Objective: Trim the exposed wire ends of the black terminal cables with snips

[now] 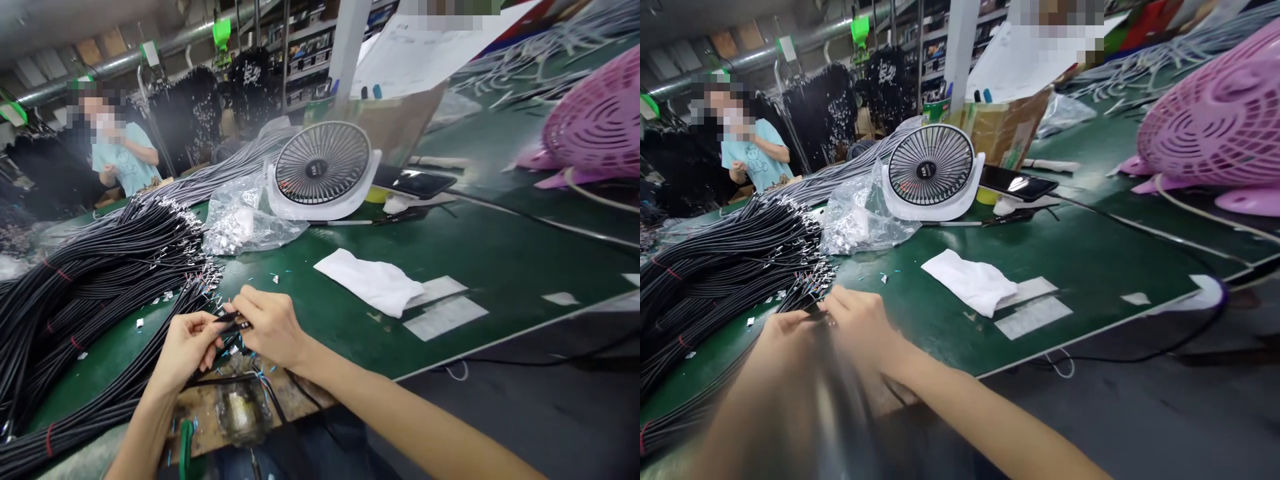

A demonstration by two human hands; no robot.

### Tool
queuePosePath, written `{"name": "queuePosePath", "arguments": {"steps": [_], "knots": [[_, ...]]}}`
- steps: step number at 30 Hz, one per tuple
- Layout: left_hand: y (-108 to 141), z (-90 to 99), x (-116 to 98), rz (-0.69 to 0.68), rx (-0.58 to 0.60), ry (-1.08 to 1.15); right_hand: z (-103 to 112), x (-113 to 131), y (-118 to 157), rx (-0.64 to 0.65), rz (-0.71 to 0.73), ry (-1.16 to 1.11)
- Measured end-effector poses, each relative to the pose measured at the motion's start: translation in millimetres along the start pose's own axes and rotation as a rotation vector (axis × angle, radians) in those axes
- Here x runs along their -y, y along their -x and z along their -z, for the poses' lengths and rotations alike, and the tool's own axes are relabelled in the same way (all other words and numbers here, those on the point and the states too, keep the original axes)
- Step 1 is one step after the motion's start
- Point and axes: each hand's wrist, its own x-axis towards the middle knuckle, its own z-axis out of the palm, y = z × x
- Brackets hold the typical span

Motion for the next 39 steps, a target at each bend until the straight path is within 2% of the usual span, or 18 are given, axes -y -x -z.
{"name": "queuePosePath", "arguments": {"steps": [5, 7, 9, 10, 12, 14, 15, 16, 19, 21, 27, 30, 32, 36, 39], "knots": [[-0.5, 1.0, -2.0, -0.059, 0.027, 0.039, -3.8, 1.3, -1.3, 0.124, -0.366, -0.437], [-1.4, 1.1, -1.0, -0.080, 0.018, 0.055, -4.0, 3.6, -2.3, 0.071, -0.368, -0.382], [-1.9, 1.0, -0.5, -0.098, 0.004, 0.036, 0.2, 4.7, -4.1, -0.007, -0.246, -0.203], [-1.7, 1.1, -0.7, -0.106, -0.007, 0.026, 4.5, 4.2, -5.6, -0.058, -0.166, -0.104], [-0.6, 1.7, -1.7, -0.109, -0.024, 0.020, 16.4, 1.0, -9.7, -0.244, -0.051, 0.083], [0.9, 2.6, -3.1, -0.093, -0.042, 0.028, 27.8, -3.6, -13.9, -0.523, -0.083, 0.222], [1.5, 3.0, -3.7, -0.082, -0.045, 0.029, 31.1, -5.2, -15.4, -0.622, -0.125, 0.249], [2.0, 3.2, -4.0, -0.076, -0.046, 0.027, 32.0, -5.9, -16.1, -0.583, -0.112, 0.223], [1.9, 3.9, -3.5, -0.091, -0.068, 0.023, 22.1, -3.4, -14.3, -0.216, 0.041, 0.026], [1.2, 4.3, -2.4, -0.115, -0.081, 0.015, 12.6, -1.0, -11.3, -0.080, 0.115, -0.043], [0.5, 3.2, -0.4, -0.124, -0.070, -0.040, 9.2, -4.6, -5.8, -0.011, 0.132, -0.033], [1.7, 2.8, -1.3, -0.114, -0.075, -0.043, 11.8, -6.1, -5.9, -0.064, 0.036, 0.022], [2.8, 2.9, -1.6, -0.118, -0.079, -0.059, 12.6, -5.5, -6.4, -0.034, -0.026, 0.018], [3.2, 4.7, -0.3, -0.133, -0.074, -0.093, 12.5, -0.9, -6.1, 0.125, -0.002, -0.157], [1.1, 6.5, 0.9, -0.122, -0.036, -0.052, 9.2, 3.4, -4.2, 0.208, -0.164, -0.384]]}}
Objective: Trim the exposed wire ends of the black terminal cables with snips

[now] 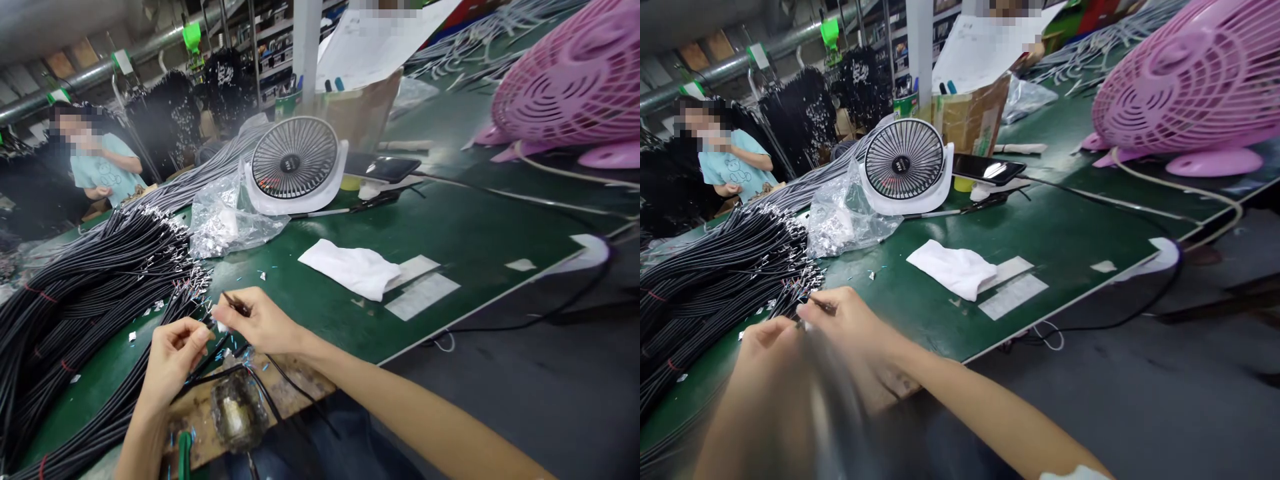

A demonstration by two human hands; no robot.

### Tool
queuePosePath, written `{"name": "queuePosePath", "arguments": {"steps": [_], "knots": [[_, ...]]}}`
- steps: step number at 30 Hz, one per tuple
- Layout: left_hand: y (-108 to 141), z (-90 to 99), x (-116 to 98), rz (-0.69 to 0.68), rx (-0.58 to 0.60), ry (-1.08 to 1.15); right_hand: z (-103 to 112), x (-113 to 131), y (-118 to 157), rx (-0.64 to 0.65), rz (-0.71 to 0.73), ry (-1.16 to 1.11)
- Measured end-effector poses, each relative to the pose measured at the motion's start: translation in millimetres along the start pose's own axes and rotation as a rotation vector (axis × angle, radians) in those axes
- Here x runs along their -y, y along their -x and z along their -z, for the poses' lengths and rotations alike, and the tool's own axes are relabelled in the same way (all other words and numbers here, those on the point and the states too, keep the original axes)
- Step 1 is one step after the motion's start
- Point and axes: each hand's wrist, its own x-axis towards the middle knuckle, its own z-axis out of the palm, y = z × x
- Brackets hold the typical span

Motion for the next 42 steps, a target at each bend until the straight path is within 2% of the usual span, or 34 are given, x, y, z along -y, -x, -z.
{"name": "queuePosePath", "arguments": {"steps": [2, 4, 8, 9, 10, 13, 14, 15, 19, 25, 27, 30, 31, 32, 33, 36, 38, 41, 42], "knots": [[-1.4, -0.3, 0.2, -0.009, 0.026, 0.042, -3.8, -0.3, 0.7, 0.086, -0.114, -0.139], [-1.8, -2.4, -0.5, -0.035, 0.024, 0.050, -5.6, -2.0, 0.8, 0.086, -0.101, -0.099], [0.1, -7.8, -3.0, -0.131, -0.082, -0.058, 3.0, -5.7, -0.9, -0.118, 0.224, 0.295], [0.5, -8.1, -3.3, -0.141, -0.102, -0.077, 7.8, -5.9, -1.8, -0.181, 0.246, 0.338], [0.8, -7.9, -3.2, -0.137, -0.118, -0.083, 13.3, -5.6, -3.0, -0.252, 0.217, 0.341], [0.6, -5.9, -1.9, -0.079, -0.151, -0.068, 27.5, -2.7, -6.9, -0.540, -0.022, 0.259], [0.5, -5.5, -1.3, -0.058, -0.152, -0.072, 29.2, -1.2, -7.8, -0.596, -0.053, 0.245], [0.5, -5.5, -0.8, -0.046, -0.150, -0.083, 28.9, 0.6, -8.3, -0.572, -0.052, 0.240], [1.7, -7.6, 0.4, -0.119, -0.197, -0.125, 15.5, 8.7, -5.4, -0.257, -0.003, 0.266], [3.6, -5.9, 0.1, -0.141, -0.148, -0.106, 11.5, 17.5, 0.9, -0.045, 0.012, 0.240], [3.0, -3.6, -1.4, -0.151, -0.110, -0.073, 11.0, 19.8, 2.2, -0.005, -0.033, 0.062], [1.3, -1.0, -3.6, -0.190, -0.017, -0.025, 2.0, 21.5, 2.5, 0.131, -0.219, -0.350], [1.0, -0.7, -3.8, -0.216, -0.009, -0.029, -2.1, 21.2, 1.6, 0.137, -0.256, -0.436], [0.8, -0.8, -3.4, -0.244, -0.024, -0.053, -5.3, 20.5, 0.0, 0.087, -0.271, -0.467], [0.9, -1.2, -2.6, -0.268, -0.061, -0.096, -6.7, 19.3, -2.2, -0.021, -0.271, -0.459], [1.6, -2.9, 2.0, -0.328, -0.236, -0.267, 6.2, 14.4, -11.8, -0.432, -0.269, -0.399], [1.7, -3.9, 5.1, -0.384, -0.325, -0.306, 26.1, 11.1, -17.6, -0.525, -0.269, -0.416], [0.8, -5.2, 7.6, -0.425, -0.325, -0.281, 47.4, 7.0, -19.9, -0.648, -0.201, -0.349], [0.5, -5.5, 7.9, -0.422, -0.311, -0.279, 47.9, 5.8, -18.6, -0.595, -0.160, -0.238]]}}
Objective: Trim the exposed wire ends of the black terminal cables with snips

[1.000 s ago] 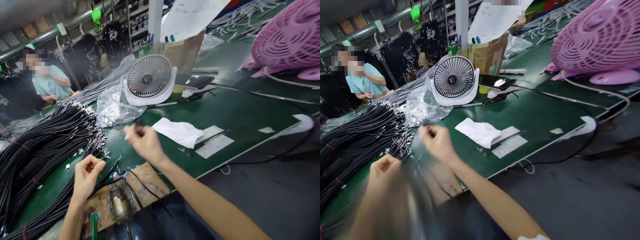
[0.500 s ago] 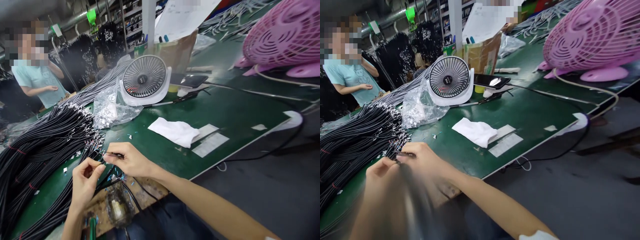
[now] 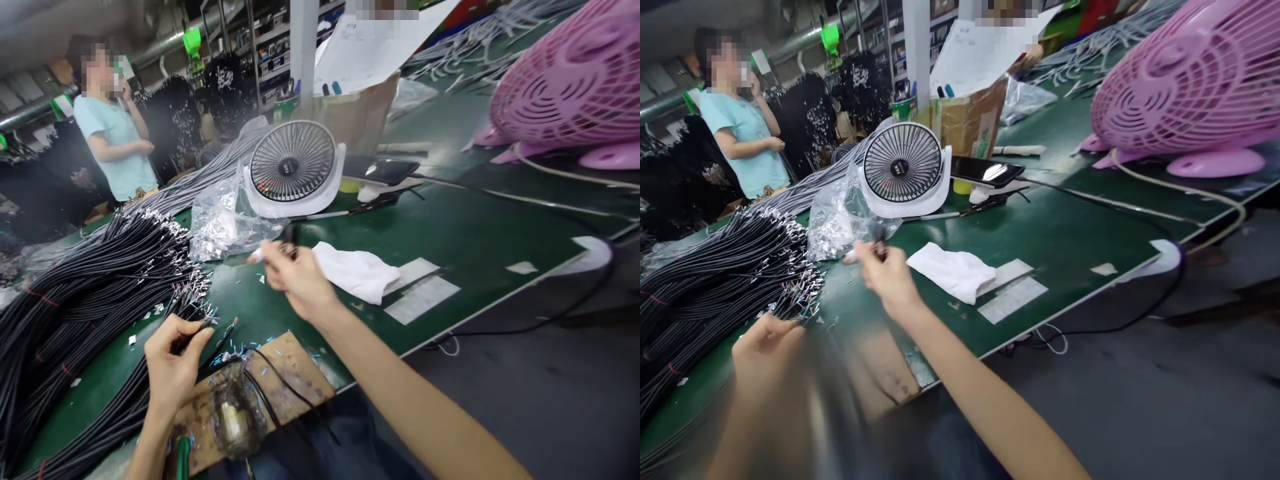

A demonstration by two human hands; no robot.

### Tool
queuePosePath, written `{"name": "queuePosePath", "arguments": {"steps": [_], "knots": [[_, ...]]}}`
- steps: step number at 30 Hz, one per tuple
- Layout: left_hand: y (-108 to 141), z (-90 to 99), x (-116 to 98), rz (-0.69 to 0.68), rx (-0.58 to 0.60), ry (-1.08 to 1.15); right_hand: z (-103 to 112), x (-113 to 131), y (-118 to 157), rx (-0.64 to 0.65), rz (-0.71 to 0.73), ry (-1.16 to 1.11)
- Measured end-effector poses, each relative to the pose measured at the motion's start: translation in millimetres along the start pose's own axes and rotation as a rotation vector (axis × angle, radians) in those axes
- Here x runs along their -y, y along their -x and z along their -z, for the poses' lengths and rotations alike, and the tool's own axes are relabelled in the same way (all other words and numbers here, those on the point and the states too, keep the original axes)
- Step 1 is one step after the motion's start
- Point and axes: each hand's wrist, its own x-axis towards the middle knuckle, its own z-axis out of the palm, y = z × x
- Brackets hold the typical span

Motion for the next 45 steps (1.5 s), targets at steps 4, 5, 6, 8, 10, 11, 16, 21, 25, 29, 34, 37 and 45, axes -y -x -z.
{"name": "queuePosePath", "arguments": {"steps": [4, 5, 6, 8, 10, 11, 16, 21, 25, 29, 34, 37, 45], "knots": [[0.4, -0.3, 0.5, -0.039, -0.002, -0.031, -11.3, -11.7, 18.6, 0.289, 0.239, 0.375], [0.8, 0.0, 0.6, -0.063, -0.005, -0.048, -14.8, -14.9, 23.7, 0.315, 0.246, 0.432], [1.2, 0.3, 0.5, -0.086, -0.009, -0.069, -17.5, -17.4, 27.8, 0.325, 0.237, 0.474], [2.2, 0.9, 0.0, -0.131, -0.031, -0.123, -20.1, -20.0, 32.6, 0.334, 0.216, 0.507], [3.2, 1.3, -1.2, -0.171, -0.053, -0.176, -19.9, -19.3, 33.9, 0.361, 0.215, 0.457], [3.7, 1.4, -2.0, -0.189, -0.056, -0.197, -19.5, -18.3, 33.9, 0.383, 0.209, 0.418], [4.6, 0.4, -6.9, -0.275, -0.038, -0.239, -20.0, -13.7, 34.6, 0.397, 0.094, 0.201], [3.8, -1.3, -7.6, -0.423, -0.070, -0.346, -21.5, -15.1, 35.1, 0.355, 0.043, 0.106], [3.1, -1.6, -5.8, -0.570, -0.071, -0.404, -21.7, -18.0, 35.5, 0.367, 0.091, 0.174], [2.7, -2.2, -5.5, -0.626, -0.048, -0.417, -22.8, -22.7, 36.9, 0.363, 0.112, 0.221], [2.5, -3.4, -7.5, -0.630, -0.083, -0.430, -22.7, -26.0, 39.4, 0.340, 0.122, 0.288], [2.5, -3.7, -7.9, -0.629, -0.101, -0.414, -21.4, -25.6, 40.6, 0.353, 0.119, 0.293], [3.6, -2.1, -5.5, -0.611, -0.101, -0.418, -21.4, -22.4, 39.5, 0.361, 0.103, 0.274]]}}
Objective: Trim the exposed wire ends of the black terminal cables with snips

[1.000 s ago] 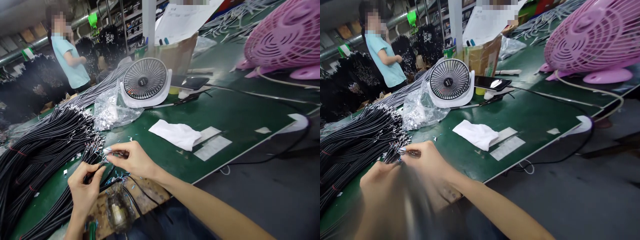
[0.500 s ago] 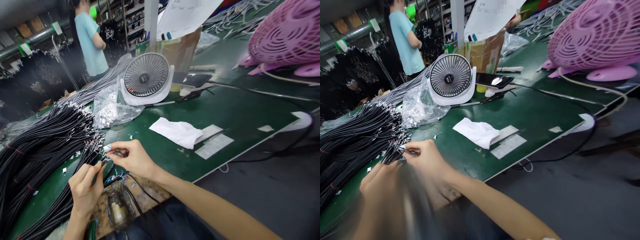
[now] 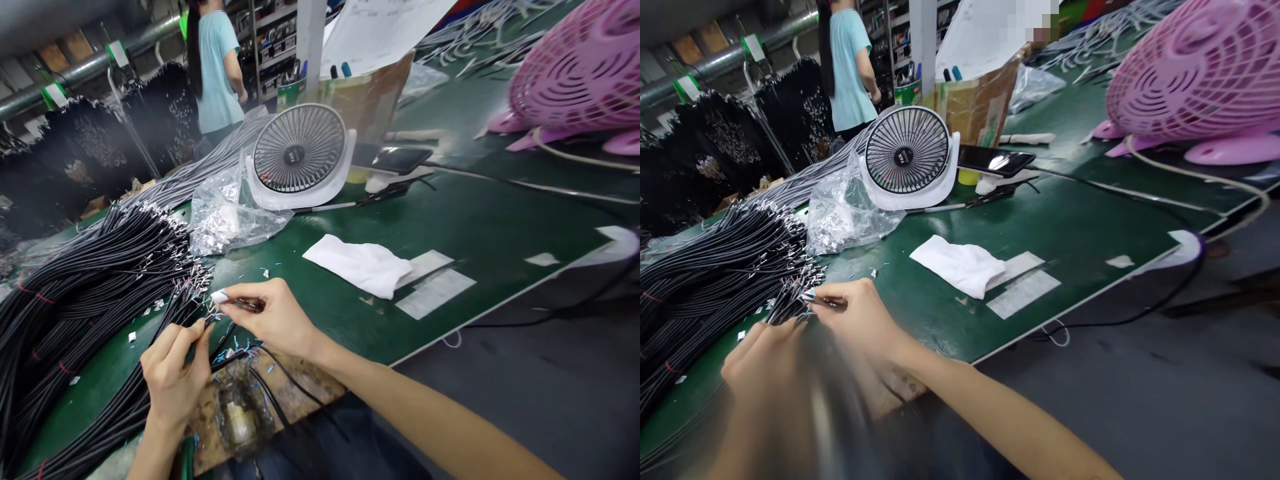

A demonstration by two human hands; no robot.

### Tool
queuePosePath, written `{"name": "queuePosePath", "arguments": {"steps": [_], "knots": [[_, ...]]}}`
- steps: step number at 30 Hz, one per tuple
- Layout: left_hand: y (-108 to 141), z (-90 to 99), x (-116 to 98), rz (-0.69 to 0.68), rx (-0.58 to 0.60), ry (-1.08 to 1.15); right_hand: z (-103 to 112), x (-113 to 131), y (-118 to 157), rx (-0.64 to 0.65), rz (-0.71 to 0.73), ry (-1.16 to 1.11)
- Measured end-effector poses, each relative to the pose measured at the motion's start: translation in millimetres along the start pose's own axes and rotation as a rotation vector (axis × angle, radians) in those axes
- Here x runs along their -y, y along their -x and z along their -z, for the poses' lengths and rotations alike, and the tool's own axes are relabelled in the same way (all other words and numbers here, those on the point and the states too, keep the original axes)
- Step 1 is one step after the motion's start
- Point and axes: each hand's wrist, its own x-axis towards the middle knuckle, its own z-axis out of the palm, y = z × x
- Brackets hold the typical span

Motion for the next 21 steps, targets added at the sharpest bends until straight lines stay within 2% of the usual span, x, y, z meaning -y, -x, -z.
{"name": "queuePosePath", "arguments": {"steps": [7, 12, 15, 21], "knots": [[4.0, -0.9, 2.6, 0.015, 0.037, -0.015, 0.4, -2.3, -0.3, -0.005, -0.009, -0.021], [6.9, -5.5, 2.2, -0.033, -0.039, -0.075, -3.6, -2.0, -1.0, -0.025, -0.072, -0.059], [7.4, -6.0, 1.5, -0.063, -0.026, -0.127, -5.8, 0.2, -1.3, -0.038, -0.103, -0.060], [5.1, -4.5, -3.3, 0.071, -0.042, -0.021, -4.2, 3.2, -6.5, -0.006, -0.205, -0.253]]}}
